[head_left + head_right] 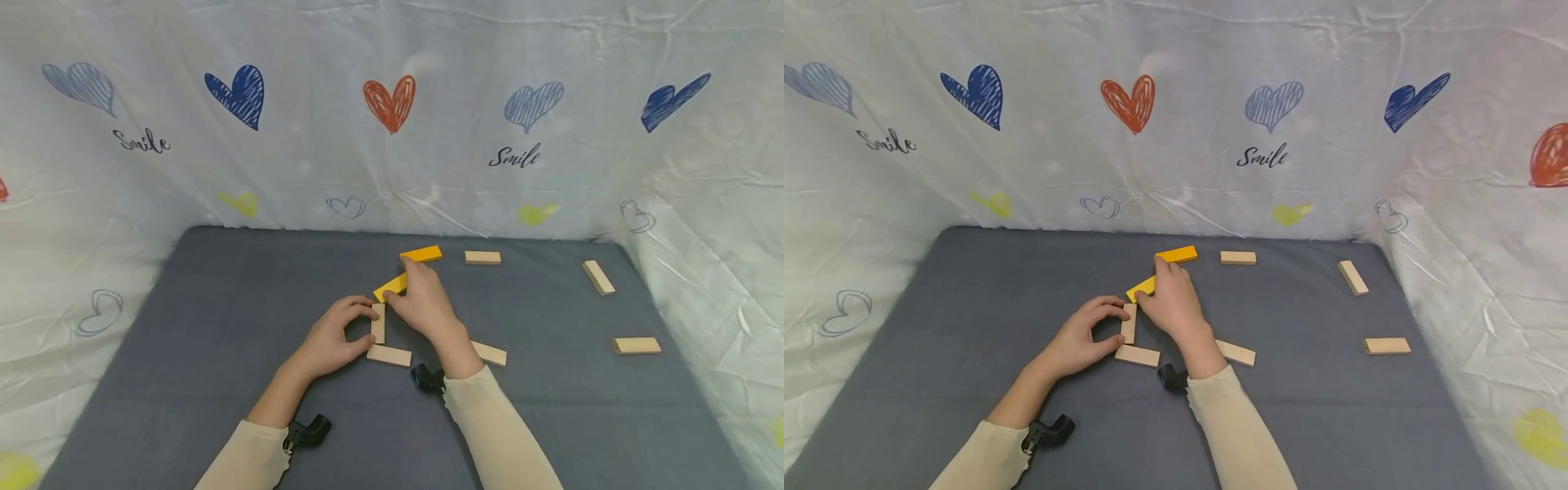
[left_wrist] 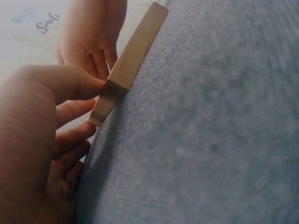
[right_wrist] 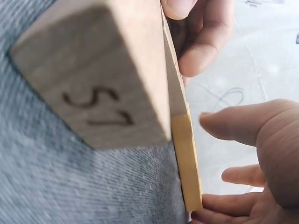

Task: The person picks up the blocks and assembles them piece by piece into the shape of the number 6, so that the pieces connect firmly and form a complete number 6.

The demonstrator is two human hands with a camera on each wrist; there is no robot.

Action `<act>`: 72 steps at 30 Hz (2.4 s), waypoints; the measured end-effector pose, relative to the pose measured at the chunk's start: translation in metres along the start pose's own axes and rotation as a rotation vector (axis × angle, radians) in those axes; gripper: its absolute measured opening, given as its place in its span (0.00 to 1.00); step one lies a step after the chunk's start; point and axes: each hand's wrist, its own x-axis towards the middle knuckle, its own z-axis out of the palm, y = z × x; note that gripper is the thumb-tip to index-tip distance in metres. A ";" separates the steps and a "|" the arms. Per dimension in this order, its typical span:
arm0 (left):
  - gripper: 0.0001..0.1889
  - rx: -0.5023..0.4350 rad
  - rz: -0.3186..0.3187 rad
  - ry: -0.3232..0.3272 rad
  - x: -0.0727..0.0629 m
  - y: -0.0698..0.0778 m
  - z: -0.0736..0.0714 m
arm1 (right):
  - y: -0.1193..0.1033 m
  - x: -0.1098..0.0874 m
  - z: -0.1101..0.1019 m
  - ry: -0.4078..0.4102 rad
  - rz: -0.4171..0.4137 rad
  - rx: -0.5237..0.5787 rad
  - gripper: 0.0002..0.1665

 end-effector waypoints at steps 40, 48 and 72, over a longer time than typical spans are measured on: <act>0.17 0.017 0.004 0.000 -0.001 -0.001 0.001 | 0.022 0.027 -0.010 0.261 0.029 0.035 0.36; 0.19 -0.001 0.009 0.009 -0.001 0.000 0.000 | 0.022 0.034 -0.008 0.234 0.055 0.033 0.42; 0.21 0.018 0.050 0.034 -0.002 -0.001 0.001 | 0.025 0.045 0.005 0.273 0.149 -0.031 0.48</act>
